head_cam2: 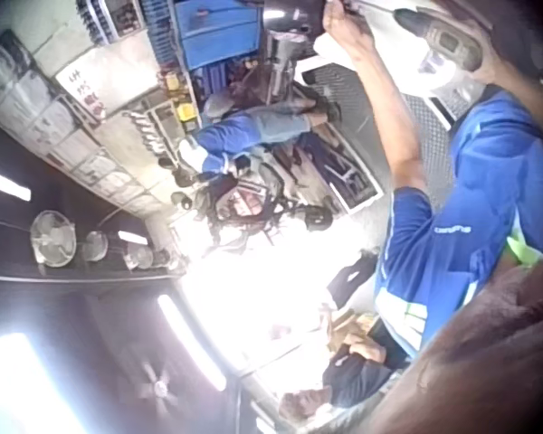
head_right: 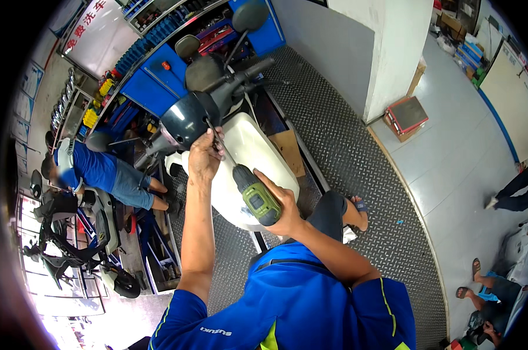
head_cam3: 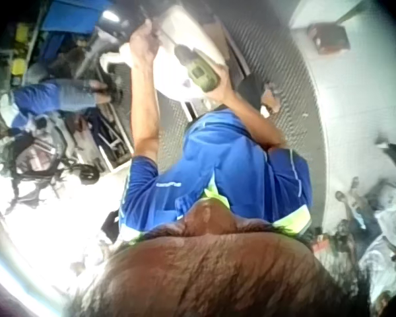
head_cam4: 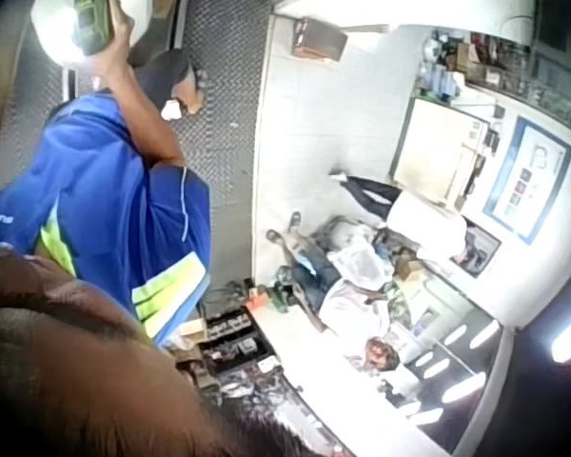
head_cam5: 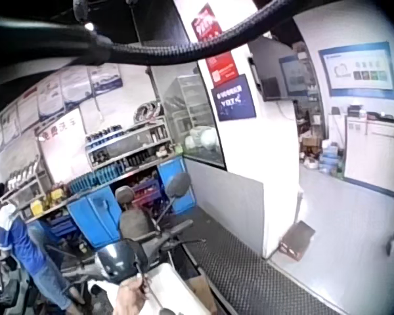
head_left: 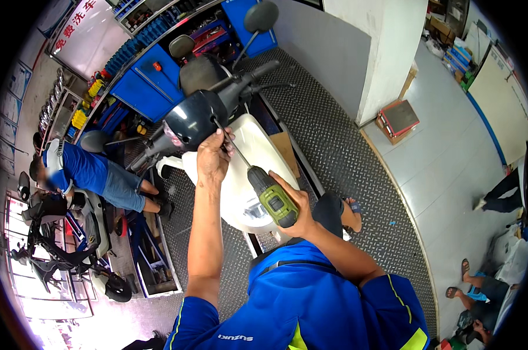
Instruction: The person uses a power drill to remove screws from the front cowl of a white scooter, removes the plastic cover, and then places the screws in a designated bin on a nearby workbench.
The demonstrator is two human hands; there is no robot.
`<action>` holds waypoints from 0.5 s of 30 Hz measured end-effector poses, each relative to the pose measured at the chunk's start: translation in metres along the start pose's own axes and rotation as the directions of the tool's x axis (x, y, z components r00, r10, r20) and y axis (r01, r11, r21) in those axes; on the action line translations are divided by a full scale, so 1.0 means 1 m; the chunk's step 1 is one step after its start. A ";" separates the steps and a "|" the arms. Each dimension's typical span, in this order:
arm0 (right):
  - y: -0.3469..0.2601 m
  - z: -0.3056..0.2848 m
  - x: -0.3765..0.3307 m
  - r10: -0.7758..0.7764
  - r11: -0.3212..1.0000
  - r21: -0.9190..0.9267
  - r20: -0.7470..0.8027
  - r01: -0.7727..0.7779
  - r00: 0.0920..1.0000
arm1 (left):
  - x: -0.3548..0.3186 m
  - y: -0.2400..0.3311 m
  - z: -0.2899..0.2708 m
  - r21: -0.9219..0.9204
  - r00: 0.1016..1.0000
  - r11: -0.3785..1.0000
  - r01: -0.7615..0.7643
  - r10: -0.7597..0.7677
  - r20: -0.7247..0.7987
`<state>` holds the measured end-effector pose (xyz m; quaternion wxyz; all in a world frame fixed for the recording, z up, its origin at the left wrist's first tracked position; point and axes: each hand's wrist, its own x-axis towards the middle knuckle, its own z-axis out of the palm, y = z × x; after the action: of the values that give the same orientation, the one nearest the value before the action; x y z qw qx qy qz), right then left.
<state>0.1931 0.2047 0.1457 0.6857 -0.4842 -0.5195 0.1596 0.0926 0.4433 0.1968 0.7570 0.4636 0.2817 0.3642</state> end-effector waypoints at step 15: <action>0.033 0.019 -0.011 -0.020 0.972 0.234 -0.063 0.034 0.998 | 0.013 -0.006 -0.012 -0.039 0.994 0.999 -0.016 0.012 -0.106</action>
<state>0.1812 0.2218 0.1120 0.7555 -0.3972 -0.4828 0.1959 0.0926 0.4581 0.1858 0.7476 0.4303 0.3108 0.3992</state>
